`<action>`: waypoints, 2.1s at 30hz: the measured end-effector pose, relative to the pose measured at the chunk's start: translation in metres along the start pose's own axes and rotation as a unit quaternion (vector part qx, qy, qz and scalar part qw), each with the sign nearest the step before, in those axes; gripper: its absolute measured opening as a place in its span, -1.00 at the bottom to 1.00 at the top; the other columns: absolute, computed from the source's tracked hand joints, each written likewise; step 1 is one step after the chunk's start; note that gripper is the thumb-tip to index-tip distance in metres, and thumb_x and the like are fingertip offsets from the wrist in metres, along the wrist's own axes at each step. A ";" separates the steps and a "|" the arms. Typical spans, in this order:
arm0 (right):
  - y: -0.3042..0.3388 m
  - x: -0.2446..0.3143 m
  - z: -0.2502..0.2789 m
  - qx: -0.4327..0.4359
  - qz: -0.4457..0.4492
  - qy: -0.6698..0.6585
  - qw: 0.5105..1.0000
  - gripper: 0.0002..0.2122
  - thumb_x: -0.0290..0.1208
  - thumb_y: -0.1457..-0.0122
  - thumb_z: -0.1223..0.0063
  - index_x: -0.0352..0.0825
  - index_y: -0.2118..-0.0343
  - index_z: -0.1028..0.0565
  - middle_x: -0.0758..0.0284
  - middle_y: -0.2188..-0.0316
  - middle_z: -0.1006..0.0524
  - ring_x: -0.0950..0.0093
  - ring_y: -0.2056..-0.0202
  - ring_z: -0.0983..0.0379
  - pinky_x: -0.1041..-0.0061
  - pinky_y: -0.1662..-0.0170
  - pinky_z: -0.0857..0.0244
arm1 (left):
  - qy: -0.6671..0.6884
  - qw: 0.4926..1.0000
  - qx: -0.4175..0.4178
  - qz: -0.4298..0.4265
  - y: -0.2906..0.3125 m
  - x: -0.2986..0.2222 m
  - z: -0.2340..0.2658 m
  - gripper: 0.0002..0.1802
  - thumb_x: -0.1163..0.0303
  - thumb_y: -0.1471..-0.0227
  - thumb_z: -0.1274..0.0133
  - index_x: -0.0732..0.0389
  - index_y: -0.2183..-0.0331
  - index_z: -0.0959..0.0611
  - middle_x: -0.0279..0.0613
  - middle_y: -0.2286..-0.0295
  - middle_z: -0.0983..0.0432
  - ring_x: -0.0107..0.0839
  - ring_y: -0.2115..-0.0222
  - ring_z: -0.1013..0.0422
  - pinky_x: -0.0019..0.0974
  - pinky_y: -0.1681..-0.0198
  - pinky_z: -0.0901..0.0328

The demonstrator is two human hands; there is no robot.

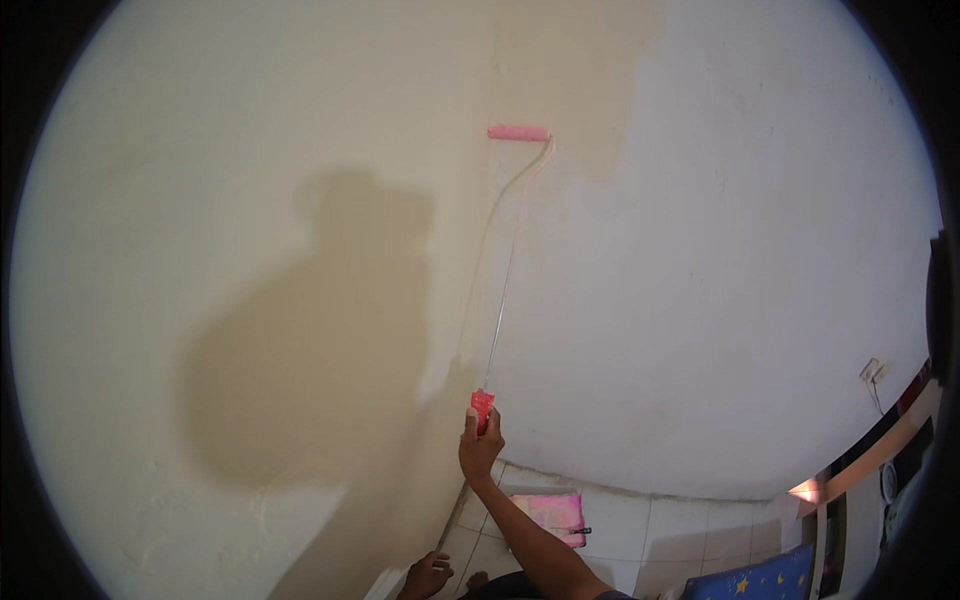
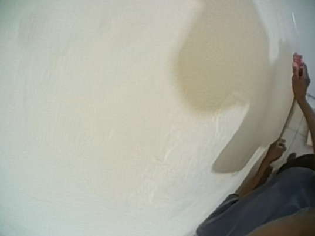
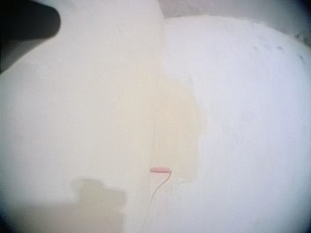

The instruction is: The person paints a wall using a roller. They dip the roller into a tray of pink paint and apply it to a light-colored interior wall with vertical strokes.

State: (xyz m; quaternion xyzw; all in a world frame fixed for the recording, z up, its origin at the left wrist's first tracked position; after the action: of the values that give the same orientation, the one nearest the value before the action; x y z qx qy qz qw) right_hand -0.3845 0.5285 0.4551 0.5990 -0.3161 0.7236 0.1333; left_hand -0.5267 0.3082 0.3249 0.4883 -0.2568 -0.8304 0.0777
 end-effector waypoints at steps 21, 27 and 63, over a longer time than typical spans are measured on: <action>0.058 -0.031 -0.022 -0.045 0.053 0.070 0.995 -0.70 -0.20 -0.17 0.10 -0.40 0.28 -0.32 0.06 0.52 -0.44 0.06 0.50 -0.39 0.23 0.44 -0.23 | -0.057 0.998 0.028 -0.007 -0.023 0.065 0.064 -0.62 0.31 0.18 -0.16 0.17 0.23 -0.52 -0.19 0.34 -0.55 -0.35 0.27 -0.48 -0.30 0.19 -0.35; 0.012 -0.008 -0.029 -0.017 0.029 0.043 0.999 -0.68 -0.17 -0.18 0.12 -0.40 0.28 -0.30 0.04 0.56 -0.43 0.11 0.51 -0.40 0.23 0.44 -0.22 | -0.040 0.999 0.021 -0.010 -0.021 0.040 0.045 -0.61 0.30 0.18 -0.16 0.18 0.23 -0.51 -0.16 0.30 -0.53 -0.32 0.25 -0.47 -0.31 0.16 -0.33; 0.095 -0.153 0.215 0.031 -0.036 0.354 0.934 -0.49 -0.19 0.00 -0.13 -0.46 0.10 -0.28 -0.01 0.47 -0.47 0.03 0.43 -0.41 0.19 0.35 -0.24 | -0.106 0.994 0.033 0.022 -0.027 0.041 -0.015 -0.53 0.23 0.22 -0.16 0.19 0.21 -0.51 -0.11 0.32 -0.52 -0.23 0.27 -0.45 -0.23 0.16 -0.30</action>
State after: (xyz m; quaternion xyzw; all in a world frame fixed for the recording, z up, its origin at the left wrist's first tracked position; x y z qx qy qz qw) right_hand -0.2325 0.3512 0.2993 0.3183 -0.2043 0.8931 0.2436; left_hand -0.5311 0.3103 0.2741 0.3942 -0.3017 -0.8665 0.0525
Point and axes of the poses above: each hand's wrist, its own y-axis away from the middle knuckle, its own z-axis out of the back of the hand, x = y × z, the point moved 3 cm from there along -y, towards the middle knuckle
